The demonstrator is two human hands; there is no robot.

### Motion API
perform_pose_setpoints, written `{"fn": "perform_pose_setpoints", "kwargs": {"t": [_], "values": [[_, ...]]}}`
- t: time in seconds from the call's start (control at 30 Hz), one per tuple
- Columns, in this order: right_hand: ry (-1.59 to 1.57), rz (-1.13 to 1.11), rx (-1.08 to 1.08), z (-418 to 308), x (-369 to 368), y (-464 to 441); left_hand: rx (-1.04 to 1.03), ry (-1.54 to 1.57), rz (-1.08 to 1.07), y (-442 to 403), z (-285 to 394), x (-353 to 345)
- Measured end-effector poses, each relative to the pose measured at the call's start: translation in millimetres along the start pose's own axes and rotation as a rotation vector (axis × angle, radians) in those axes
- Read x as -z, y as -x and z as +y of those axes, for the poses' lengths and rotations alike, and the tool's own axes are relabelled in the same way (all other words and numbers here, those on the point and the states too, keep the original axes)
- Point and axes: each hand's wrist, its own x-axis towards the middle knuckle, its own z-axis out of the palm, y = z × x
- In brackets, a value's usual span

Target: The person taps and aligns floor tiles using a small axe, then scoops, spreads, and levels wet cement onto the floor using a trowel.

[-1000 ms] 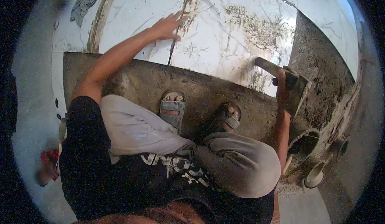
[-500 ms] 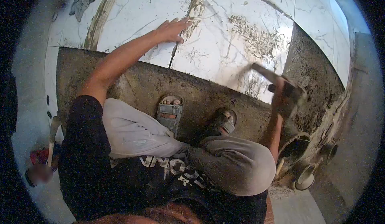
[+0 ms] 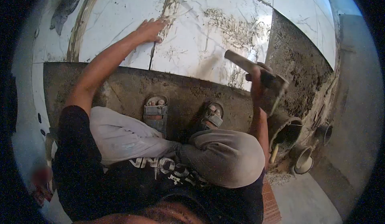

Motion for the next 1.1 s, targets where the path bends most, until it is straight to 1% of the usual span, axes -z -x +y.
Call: {"fn": "perform_pose_setpoints", "kwargs": {"t": [0.07,0.1,0.13,0.2,0.23,0.27,0.33,0.4,0.47,0.53,0.57,0.6,0.63,0.67,0.73,0.77,0.8,0.87,0.9,0.97,1.0,1.07,1.1], "values": [[0.308,-0.209,-0.113,-3.8,1.1,-0.3,-0.020,-0.048,0.028,-4.4,3.1,-3.6],[0.191,-0.160,-0.118,-5.0,-1.6,-1.9,-0.023,-0.070,0.050,-7.4,3.2,-7.2],[0.183,-0.165,-0.109,-2.2,-4.0,-7.8,-0.013,-0.094,0.074,-7.2,-0.6,-5.2],[-0.007,-0.028,0.067,1.0,-13.2,-9.4,0.001,-0.059,0.052,-11.4,-2.6,-1.3],[-0.036,-0.045,0.000,-6.1,-16.9,-7.0,-0.007,-0.024,0.038,-9.6,-0.9,-0.7],[-0.041,-0.047,-0.004,-5.3,-18.7,-7.3,-0.003,-0.027,0.034,-8.2,-2.3,-2.2],[0.199,-0.229,-0.037,-7.6,-17.0,-14.9,0.003,-0.024,0.027,-12.4,-1.1,-0.7],[0.241,-0.208,0.008,-14.7,-14.6,-16.4,-0.012,-0.035,0.062,-21.0,-8.1,-6.1],[-0.006,-0.063,0.075,-12.1,-18.9,-14.2,-0.006,-0.031,0.069,-7.2,-8.3,-5.1],[-0.007,-0.086,0.064,-0.8,-16.3,-13.1,0.023,0.015,0.037,-1.8,-1.5,8.5],[0.085,-0.109,0.020,-4.5,-15.0,-11.4,0.016,0.009,0.043,-4.9,-2.7,4.6],[0.178,-0.133,-0.023,-7.6,-12.8,-10.2,-0.002,-0.008,0.086,-10.4,-5.4,-5.5],[0.187,-0.135,-0.010,-8.6,-6.7,-11.2,-0.010,-0.023,0.132,-13.9,-8.8,-6.5],[0.189,-0.144,-0.011,-4.9,-8.6,-13.1,-0.003,-0.018,0.130,-19.1,-13.4,-8.5],[-0.046,0.005,0.071,1.1,-10.8,-5.9,-0.033,0.011,0.154,-21.0,-14.8,-13.3],[0.220,-0.087,0.118,2.1,-7.9,-2.7,-0.041,0.008,0.103,-20.3,-12.5,-8.8],[0.487,-0.175,0.171,0.8,-4.0,-2.5,-0.054,0.004,0.110,-18.8,-7.4,-4.3],[0.207,-0.071,-0.053,-10.9,-12.5,-1.7,0.001,0.002,0.049,-13.4,-0.1,4.9],[0.204,-0.077,-0.041,-11.4,-16.2,-5.3,0.009,0.003,0.059,-16.8,-4.1,5.6],[0.042,-0.078,-0.019,-9.9,-19.6,-3.6,-0.038,0.002,0.106,-18.5,-7.6,-3.4],[0.045,-0.071,-0.022,-11.9,-19.5,-3.7,-0.046,0.001,0.104,-18.7,-7.6,-7.1],[0.440,-0.249,-0.019,-21.5,-21.1,-16.4,-0.007,0.007,0.061,-16.3,-1.8,1.8],[0.289,-0.182,-0.064,-10.0,-25.1,-21.1,-0.015,0.000,0.078,-18.0,0.0,6.6]]}}
